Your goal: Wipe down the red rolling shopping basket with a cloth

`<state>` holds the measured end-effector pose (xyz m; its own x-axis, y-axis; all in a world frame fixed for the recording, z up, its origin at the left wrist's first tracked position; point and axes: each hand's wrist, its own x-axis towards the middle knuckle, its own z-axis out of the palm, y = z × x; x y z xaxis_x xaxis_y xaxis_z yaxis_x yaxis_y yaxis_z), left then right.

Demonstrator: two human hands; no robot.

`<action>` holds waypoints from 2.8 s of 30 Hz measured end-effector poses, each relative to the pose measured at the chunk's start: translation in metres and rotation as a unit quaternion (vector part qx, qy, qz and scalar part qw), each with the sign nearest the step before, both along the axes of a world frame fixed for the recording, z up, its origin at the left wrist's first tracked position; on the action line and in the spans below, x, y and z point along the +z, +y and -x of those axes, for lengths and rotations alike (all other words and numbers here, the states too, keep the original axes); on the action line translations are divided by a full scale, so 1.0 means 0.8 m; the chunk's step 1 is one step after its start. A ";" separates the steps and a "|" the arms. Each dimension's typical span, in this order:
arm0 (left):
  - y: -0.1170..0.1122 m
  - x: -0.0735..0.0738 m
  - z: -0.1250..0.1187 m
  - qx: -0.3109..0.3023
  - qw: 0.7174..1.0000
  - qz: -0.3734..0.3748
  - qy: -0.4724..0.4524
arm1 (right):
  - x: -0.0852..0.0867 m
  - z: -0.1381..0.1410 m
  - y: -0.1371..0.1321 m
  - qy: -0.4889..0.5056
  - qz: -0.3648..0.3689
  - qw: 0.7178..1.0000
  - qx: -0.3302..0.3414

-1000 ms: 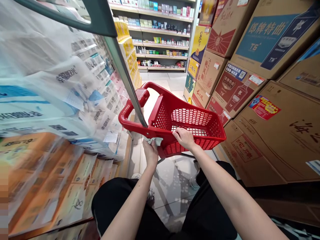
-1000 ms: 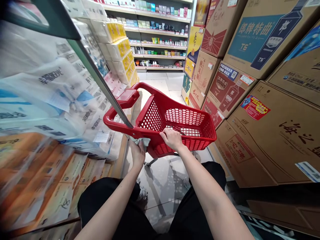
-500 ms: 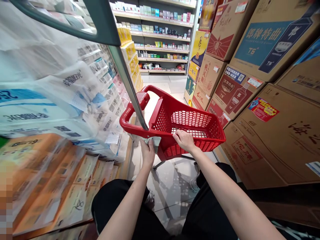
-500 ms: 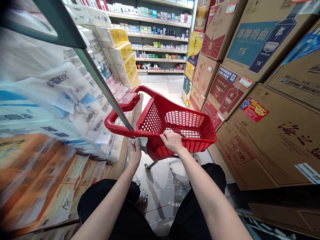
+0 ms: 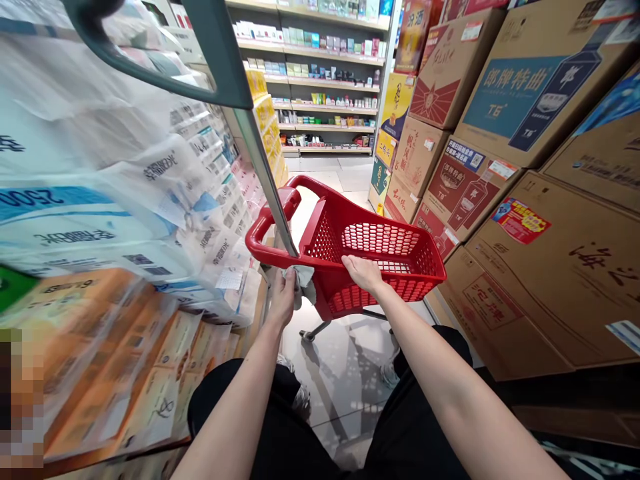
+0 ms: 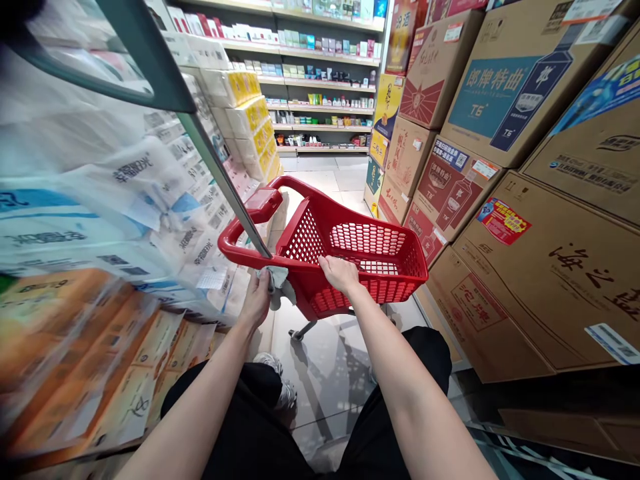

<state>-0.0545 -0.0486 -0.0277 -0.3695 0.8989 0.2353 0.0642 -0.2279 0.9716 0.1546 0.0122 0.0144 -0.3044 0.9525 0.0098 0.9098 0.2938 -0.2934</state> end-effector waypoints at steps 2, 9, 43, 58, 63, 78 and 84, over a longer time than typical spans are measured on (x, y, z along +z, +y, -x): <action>-0.007 0.000 0.005 -0.002 1.000 0.010 0.028 | 0.001 0.004 0.000 -0.003 0.020 1.000 -0.012; -0.017 0.014 0.005 0.107 0.993 0.008 0.048 | 0.000 0.007 -0.005 -0.020 0.012 1.000 -0.011; 0.001 0.119 0.017 0.137 0.852 -0.042 0.504 | -0.004 -0.002 -0.016 -0.018 -0.060 0.998 0.005; 0.002 0.117 0.036 0.114 0.813 -0.034 0.571 | -0.004 0.003 -0.021 -0.027 -0.071 0.997 -0.003; 0.004 0.111 0.029 0.137 0.813 -0.036 0.564 | -0.008 -0.001 -0.014 -0.025 -0.074 0.997 0.007; -0.025 0.119 0.006 0.127 0.768 -0.024 0.628 | -0.005 -0.019 0.019 -0.025 -0.044 0.996 0.072; -0.038 0.135 -0.005 0.074 0.719 0.004 0.691 | -0.011 -0.022 0.028 -0.010 -0.095 0.994 0.059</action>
<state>-0.0502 -0.0791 0.0801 0.1205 0.8775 0.4642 0.9926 -0.1145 -0.0412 0.1722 0.0344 0.0054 -0.4154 0.8917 0.1800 0.8708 0.4470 -0.2048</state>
